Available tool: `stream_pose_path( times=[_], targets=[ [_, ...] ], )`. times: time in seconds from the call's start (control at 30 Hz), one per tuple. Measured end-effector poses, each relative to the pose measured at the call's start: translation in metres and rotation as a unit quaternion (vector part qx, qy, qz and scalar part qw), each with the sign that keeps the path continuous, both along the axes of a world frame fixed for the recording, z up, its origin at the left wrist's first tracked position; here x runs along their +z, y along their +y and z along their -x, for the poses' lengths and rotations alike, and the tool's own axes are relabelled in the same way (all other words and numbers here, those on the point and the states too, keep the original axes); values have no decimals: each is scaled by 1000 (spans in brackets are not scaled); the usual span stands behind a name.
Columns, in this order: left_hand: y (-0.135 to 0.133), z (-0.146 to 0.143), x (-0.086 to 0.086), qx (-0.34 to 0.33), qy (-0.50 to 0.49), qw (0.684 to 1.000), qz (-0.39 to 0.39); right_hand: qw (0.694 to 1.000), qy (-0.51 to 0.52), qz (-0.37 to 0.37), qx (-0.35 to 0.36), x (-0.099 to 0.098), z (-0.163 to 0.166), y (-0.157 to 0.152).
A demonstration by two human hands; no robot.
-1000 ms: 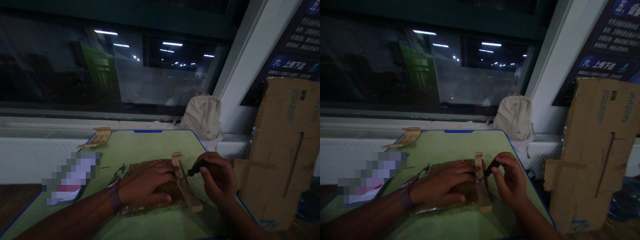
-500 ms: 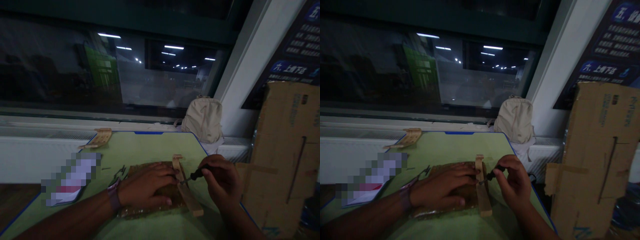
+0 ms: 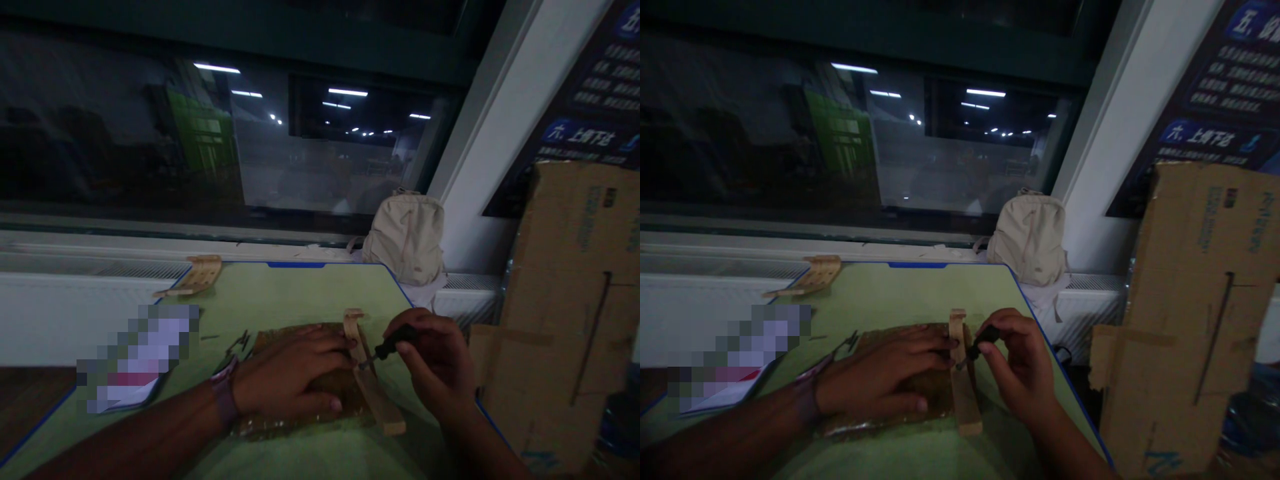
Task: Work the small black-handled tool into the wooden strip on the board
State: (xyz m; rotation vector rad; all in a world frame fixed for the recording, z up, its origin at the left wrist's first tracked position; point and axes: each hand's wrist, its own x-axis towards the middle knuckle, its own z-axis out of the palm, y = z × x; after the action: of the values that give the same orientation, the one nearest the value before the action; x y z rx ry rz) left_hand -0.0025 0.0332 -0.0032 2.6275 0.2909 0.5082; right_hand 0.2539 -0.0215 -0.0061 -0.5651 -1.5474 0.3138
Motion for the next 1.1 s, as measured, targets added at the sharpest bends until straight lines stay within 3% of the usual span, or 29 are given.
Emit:
stream_pose_path(
  times=[0.2, 0.47, 0.63, 0.73, 1.0, 1.1],
  targets=[
    [0, 1, 0, -1, 5, 1000, -3, 998, -17, -41, -35, -3, -2, 1],
    [0, -1, 0, -12, -18, 1000, 6, 1000, -4, 21, 11, -2, 2, -1],
    [0, 0, 1, -3, -7, 1000, 7, 997, -14, -56, -55, 1, -1, 0],
    [0, 2, 1, -1, 1, 1000, 1, 995, -53, -70, -49, 5, -3, -4],
    [1, 1, -2, -5, -6, 1000, 12, 1000, 8, 24, -11, 3, 4, -2],
    [0, 1, -1, -5, -2, 1000, 6, 999, 17, -9, -51, 2, 3, 0]
  ],
)
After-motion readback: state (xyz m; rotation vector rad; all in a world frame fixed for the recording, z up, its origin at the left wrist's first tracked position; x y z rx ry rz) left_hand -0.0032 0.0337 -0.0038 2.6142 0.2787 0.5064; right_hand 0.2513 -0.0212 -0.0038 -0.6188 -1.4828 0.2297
